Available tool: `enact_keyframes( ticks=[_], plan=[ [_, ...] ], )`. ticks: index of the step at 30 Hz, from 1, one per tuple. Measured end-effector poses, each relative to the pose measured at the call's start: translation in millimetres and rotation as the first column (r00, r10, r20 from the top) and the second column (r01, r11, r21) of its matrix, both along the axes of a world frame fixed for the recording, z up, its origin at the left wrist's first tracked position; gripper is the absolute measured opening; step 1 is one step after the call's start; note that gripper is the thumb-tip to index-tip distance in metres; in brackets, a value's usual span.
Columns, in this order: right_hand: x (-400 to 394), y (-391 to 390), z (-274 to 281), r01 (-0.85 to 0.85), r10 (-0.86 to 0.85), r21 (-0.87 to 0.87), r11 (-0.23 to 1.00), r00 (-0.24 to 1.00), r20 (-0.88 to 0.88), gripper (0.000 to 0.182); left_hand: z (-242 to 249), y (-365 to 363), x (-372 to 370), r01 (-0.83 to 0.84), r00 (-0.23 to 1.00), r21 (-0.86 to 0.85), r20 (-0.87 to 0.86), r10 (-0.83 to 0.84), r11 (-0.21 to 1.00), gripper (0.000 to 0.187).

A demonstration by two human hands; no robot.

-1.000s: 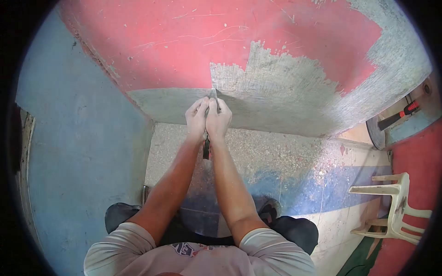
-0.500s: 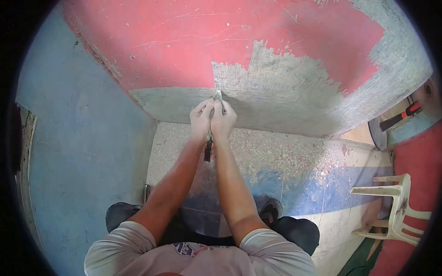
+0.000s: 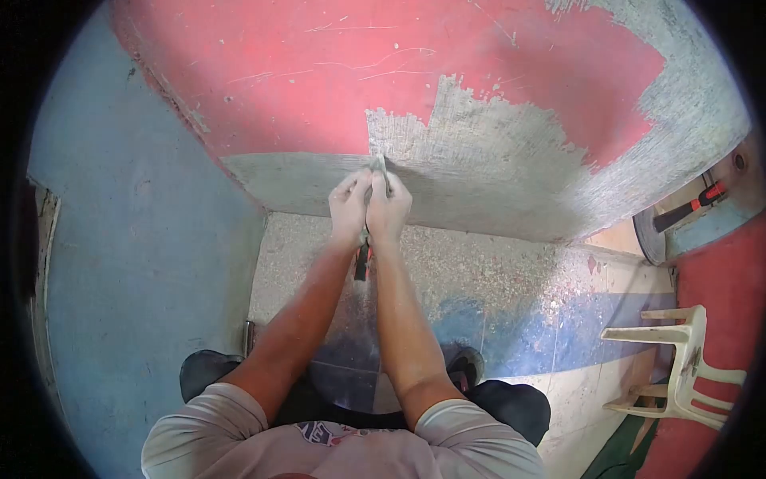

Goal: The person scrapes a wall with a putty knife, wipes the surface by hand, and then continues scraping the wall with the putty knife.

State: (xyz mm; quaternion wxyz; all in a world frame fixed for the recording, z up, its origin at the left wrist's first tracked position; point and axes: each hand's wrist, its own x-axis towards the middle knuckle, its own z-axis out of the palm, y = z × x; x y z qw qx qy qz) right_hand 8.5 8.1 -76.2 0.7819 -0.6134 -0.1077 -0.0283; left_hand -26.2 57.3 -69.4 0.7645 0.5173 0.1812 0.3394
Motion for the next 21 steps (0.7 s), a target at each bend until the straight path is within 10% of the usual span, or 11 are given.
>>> enact_keyframes(
  ticks=[5,12,21],
  plan=[
    [4.8,-2.1,100.5,-0.008,0.012,-0.059,0.998,0.998,0.063,0.027,76.7,7.3,12.3,0.095,0.981,-0.143,0.179,-0.069,0.985,0.021],
    [-14.3,2.2,-5.8,0.012,-0.012,-0.186,0.982,1.0,0.002,0.027,-36.7,15.0,-7.9,0.01,0.999,-0.005,-0.037,-0.01,1.0,0.022],
    [-7.0,12.9,39.6,0.005,-0.005,-0.027,1.0,1.0,-0.007,0.026,18.6,17.3,-0.4,0.042,0.996,-0.076,0.082,-0.036,0.996,0.02]
  ],
)
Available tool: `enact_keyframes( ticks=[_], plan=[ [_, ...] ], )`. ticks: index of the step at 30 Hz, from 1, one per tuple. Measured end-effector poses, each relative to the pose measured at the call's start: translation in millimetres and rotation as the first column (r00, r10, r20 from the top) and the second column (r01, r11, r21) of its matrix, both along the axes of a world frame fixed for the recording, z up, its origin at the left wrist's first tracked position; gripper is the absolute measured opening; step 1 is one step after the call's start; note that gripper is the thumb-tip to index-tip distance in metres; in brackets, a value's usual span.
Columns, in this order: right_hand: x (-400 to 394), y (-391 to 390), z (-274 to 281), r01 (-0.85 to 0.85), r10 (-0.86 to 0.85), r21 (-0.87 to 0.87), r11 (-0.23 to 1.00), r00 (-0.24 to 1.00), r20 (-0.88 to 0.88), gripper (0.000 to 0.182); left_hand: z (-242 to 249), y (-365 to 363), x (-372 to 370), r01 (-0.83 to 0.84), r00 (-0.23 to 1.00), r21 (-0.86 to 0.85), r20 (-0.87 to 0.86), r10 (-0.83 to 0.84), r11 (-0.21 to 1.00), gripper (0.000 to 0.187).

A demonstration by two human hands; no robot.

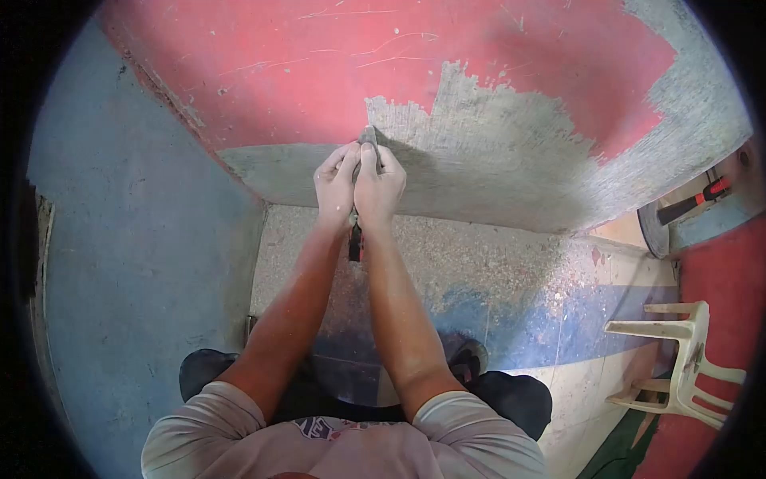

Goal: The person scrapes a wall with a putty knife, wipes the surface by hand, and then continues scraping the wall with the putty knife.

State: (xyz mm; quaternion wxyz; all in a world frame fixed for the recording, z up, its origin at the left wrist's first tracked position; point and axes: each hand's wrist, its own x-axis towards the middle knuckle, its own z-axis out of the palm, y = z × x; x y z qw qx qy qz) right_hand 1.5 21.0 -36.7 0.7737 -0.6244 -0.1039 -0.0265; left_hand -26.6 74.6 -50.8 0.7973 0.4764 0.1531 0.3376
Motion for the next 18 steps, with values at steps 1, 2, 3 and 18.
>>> enact_keyframes(
  ticks=[1,2,3,18],
  plan=[
    [1.2,1.0,-1.2,-0.01,0.011,0.018,1.0,1.0,-0.017,0.026,0.4,2.1,-0.3,-0.005,1.0,0.003,0.011,0.005,1.0,0.02],
    [-1.5,-0.9,-5.1,0.007,-0.006,-0.018,1.0,0.999,0.042,0.026,-4.9,3.4,-2.3,-0.036,0.998,0.06,-0.042,0.038,0.998,0.02],
    [-5.2,-2.1,-15.4,0.016,-0.014,-0.05,0.999,0.999,0.048,0.026,-23.1,3.0,-4.2,-0.064,0.993,0.115,-0.088,0.075,0.991,0.02],
    [-9.7,-1.0,-16.2,0.043,-0.039,-0.1,0.994,0.998,0.05,0.026,-22.7,3.8,-9.3,-0.014,0.993,0.06,-0.113,0.021,0.998,0.02]
  ],
)
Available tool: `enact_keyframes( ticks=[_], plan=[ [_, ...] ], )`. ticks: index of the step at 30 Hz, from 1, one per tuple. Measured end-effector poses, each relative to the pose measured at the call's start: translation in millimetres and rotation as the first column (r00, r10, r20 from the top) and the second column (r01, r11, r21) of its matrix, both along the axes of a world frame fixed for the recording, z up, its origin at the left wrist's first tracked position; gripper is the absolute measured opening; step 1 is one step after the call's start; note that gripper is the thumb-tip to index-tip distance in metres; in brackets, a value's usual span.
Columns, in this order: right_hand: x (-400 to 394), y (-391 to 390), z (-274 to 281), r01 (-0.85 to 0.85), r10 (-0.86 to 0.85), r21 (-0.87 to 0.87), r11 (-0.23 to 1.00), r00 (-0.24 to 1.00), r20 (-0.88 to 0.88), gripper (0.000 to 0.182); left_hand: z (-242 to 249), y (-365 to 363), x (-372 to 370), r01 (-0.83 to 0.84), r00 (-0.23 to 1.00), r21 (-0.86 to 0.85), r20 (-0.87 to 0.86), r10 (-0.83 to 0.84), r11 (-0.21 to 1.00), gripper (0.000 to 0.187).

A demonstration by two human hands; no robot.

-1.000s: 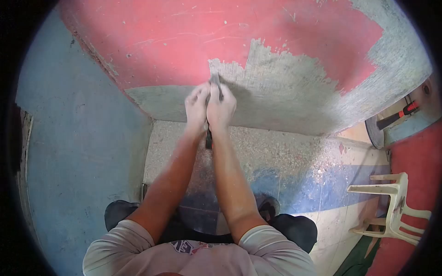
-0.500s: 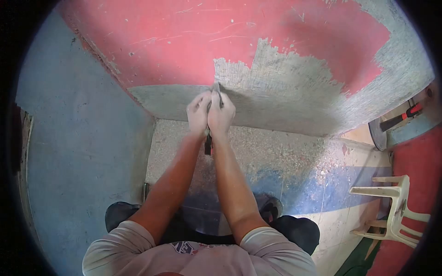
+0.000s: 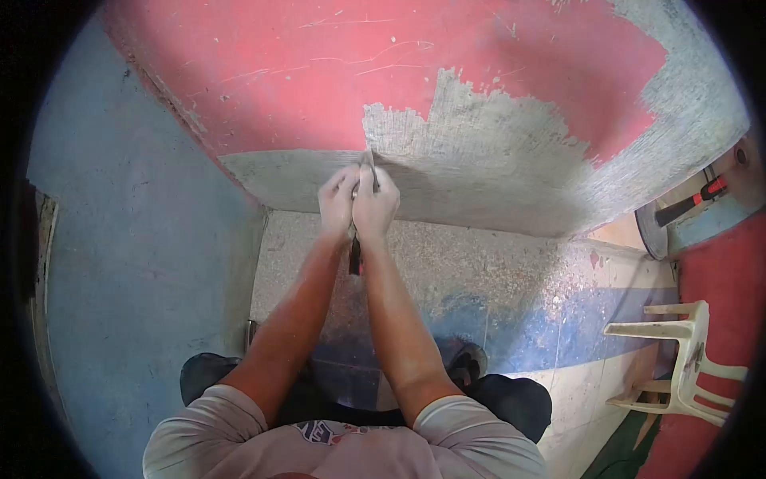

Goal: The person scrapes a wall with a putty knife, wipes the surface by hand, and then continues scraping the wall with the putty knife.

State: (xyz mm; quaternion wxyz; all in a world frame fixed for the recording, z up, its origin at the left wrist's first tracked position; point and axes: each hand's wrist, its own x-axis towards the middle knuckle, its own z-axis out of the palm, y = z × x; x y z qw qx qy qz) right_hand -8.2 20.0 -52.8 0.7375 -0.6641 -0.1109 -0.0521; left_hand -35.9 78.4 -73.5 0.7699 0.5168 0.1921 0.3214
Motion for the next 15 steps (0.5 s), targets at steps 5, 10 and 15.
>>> enact_keyframes(
  ticks=[5,10,15],
  plan=[
    [1.6,-1.1,24.3,0.008,-0.008,-0.011,1.0,0.998,0.057,0.027,8.3,10.3,10.1,-0.032,0.998,0.188,0.065,0.02,0.982,0.022],
    [7.3,4.5,94.7,-0.043,0.043,0.006,0.999,0.999,0.013,0.028,94.1,9.1,9.4,0.032,0.992,-0.047,0.125,-0.026,0.998,0.019],
    [-0.1,4.8,-11.9,0.031,-0.031,0.012,0.999,0.999,0.006,0.029,-13.8,10.4,5.1,-0.015,1.0,0.061,-0.001,0.016,0.998,0.023]
  ],
)
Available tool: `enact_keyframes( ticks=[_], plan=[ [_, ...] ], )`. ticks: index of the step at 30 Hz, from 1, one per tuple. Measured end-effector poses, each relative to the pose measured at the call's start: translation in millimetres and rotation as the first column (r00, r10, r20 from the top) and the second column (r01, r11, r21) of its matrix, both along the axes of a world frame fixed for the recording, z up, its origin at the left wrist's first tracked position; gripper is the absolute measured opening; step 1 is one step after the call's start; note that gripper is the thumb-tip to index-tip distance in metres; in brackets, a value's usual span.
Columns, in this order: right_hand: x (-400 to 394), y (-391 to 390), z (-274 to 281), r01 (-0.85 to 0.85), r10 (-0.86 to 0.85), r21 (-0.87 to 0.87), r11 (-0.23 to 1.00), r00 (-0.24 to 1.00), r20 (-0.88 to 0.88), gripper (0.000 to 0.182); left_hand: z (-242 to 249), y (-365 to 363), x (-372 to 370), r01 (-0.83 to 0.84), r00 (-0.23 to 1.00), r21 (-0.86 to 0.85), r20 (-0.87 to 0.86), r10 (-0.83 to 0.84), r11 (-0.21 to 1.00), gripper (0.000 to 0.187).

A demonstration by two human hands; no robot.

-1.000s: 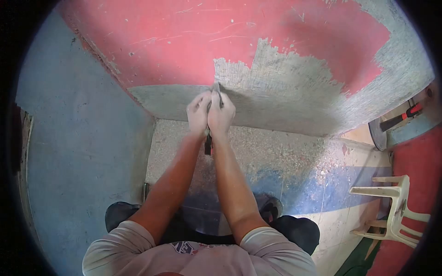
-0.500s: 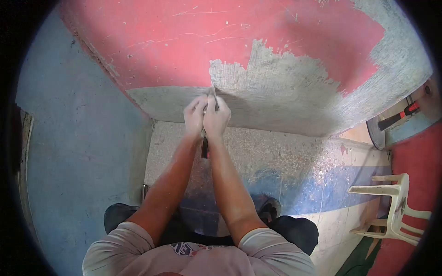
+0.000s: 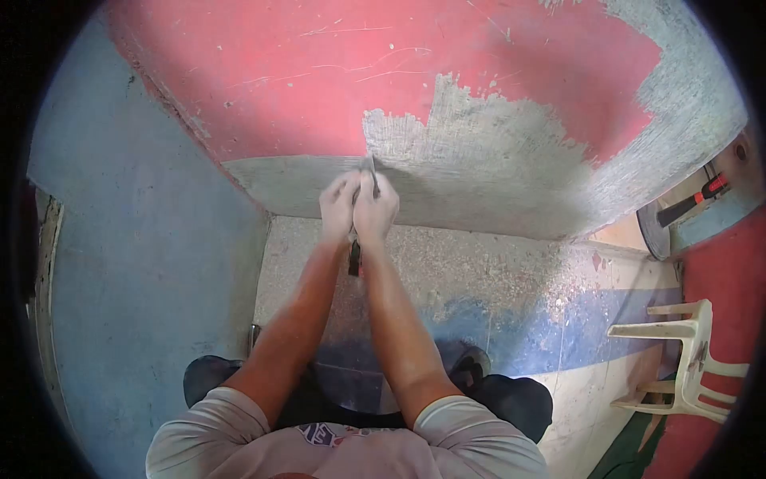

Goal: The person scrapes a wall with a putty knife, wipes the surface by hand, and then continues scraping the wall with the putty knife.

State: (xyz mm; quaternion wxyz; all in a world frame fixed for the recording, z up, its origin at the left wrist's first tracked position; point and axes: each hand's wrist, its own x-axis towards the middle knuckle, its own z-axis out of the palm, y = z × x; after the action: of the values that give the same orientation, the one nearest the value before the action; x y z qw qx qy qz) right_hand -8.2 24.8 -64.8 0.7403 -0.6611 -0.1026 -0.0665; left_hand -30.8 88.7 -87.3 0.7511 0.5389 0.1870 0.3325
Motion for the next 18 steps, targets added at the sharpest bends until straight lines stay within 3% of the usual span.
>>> enact_keyframes(
  ticks=[2,3,5,8,11,12,14,17,18],
  plan=[
    [-2.3,5.7,-31.1,-0.001,0.004,0.064,0.998,0.999,-0.041,0.028,-22.2,-2.4,-9.9,0.015,0.996,-0.072,-0.09,-0.021,0.997,0.023],
    [-1.8,7.6,-36.7,0.002,0.004,0.096,0.995,0.998,-0.061,0.028,-14.5,-1.1,-9.5,0.007,0.996,0.02,-0.086,-0.005,1.0,0.022],
    [3.2,7.1,3.2,0.0,-0.002,0.069,0.998,1.0,0.022,0.028,19.7,1.6,-6.0,-0.007,0.997,0.199,-0.079,0.023,0.98,0.02],
    [6.7,2.9,59.5,-0.034,0.034,0.05,0.998,0.999,-0.011,0.028,66.8,2.7,0.6,-0.003,0.999,0.109,0.039,-0.001,0.994,0.021],
    [5.5,2.7,51.4,-0.003,0.003,0.005,1.0,0.999,0.038,0.027,59.3,-2.9,3.3,0.008,0.992,-0.039,0.122,-0.003,0.999,0.023],
    [5.4,2.3,42.3,0.024,-0.023,-0.018,1.0,0.996,0.088,0.027,45.5,0.3,2.8,-0.012,0.998,0.025,0.062,0.01,1.0,0.023],
    [-3.4,0.2,15.4,-0.012,0.012,-0.008,1.0,1.0,-0.01,0.027,5.2,1.6,-1.5,-0.039,0.998,0.147,-0.049,0.046,0.988,0.023],
    [-5.6,4.1,-23.6,-0.031,0.034,0.05,0.998,0.998,-0.061,0.027,-4.5,-5.9,-12.4,-0.002,0.998,-0.076,-0.065,-0.003,0.997,0.024],
    [-3.5,5.0,-14.3,-0.037,0.038,0.019,0.999,0.997,-0.067,0.027,-2.5,-0.5,-9.5,0.006,0.998,-0.04,-0.066,-0.008,0.999,0.024]
  ],
)
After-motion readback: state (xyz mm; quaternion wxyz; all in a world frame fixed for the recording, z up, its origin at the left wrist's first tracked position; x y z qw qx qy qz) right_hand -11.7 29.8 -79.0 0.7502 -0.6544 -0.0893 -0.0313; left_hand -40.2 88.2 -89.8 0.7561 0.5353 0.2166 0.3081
